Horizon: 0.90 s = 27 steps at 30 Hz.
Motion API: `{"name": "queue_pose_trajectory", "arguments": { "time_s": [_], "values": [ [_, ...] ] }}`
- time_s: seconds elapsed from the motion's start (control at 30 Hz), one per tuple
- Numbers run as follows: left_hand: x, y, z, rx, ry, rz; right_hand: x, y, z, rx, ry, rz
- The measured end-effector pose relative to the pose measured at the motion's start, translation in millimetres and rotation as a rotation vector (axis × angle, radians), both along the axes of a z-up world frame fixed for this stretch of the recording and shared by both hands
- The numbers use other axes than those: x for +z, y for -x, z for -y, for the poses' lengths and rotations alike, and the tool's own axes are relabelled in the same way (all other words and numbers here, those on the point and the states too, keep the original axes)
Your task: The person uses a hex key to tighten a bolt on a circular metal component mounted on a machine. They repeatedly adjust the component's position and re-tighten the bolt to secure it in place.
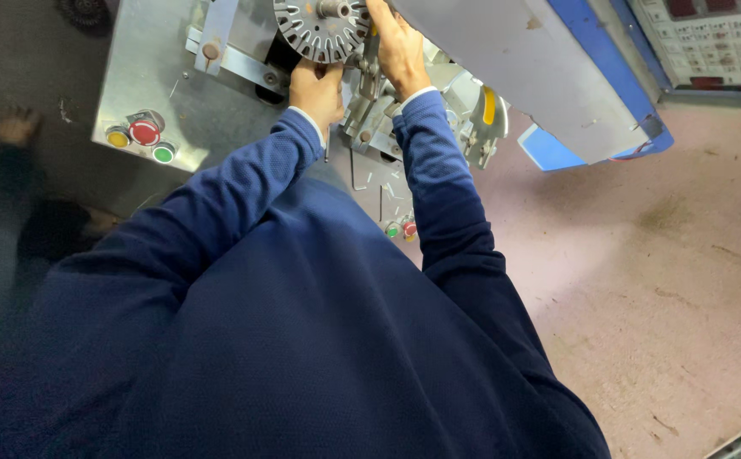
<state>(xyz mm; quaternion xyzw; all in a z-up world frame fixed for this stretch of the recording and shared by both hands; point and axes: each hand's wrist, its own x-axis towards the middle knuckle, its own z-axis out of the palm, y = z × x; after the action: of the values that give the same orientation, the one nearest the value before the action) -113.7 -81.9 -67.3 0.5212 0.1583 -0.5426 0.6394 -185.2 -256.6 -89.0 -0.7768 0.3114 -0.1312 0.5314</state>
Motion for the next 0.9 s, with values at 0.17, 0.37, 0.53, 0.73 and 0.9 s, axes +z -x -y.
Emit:
{"name": "queue_pose_trajectory", "arguments": {
  "time_s": [0.17, 0.37, 0.53, 0.73, 0.9],
  "values": [
    [-129.5, 10.6, 30.0, -0.467, -0.244, 1.066, 30.8, -16.4, -5.9, -0.098, -0.099, -0.081],
    [-169.1, 7.6, 53.1, -0.608, -0.145, 1.498, 29.3, -17.1, -9.0, -0.207, -0.369, 0.032],
    [-179.0, 9.6, 40.7, -0.551, -0.202, 1.556, 6.5, -4.6, -5.4, -0.197, -0.201, -0.082],
    [-167.3, 13.4, 33.3, -0.5, -0.187, 1.393, -4.6, 18.7, 0.2, 0.161, 0.491, -0.217],
    [-164.6, 14.8, 32.9, -0.516, -0.208, 1.471, -12.7, 21.2, 4.5, 0.221, 0.615, -0.246]
  ]
}}
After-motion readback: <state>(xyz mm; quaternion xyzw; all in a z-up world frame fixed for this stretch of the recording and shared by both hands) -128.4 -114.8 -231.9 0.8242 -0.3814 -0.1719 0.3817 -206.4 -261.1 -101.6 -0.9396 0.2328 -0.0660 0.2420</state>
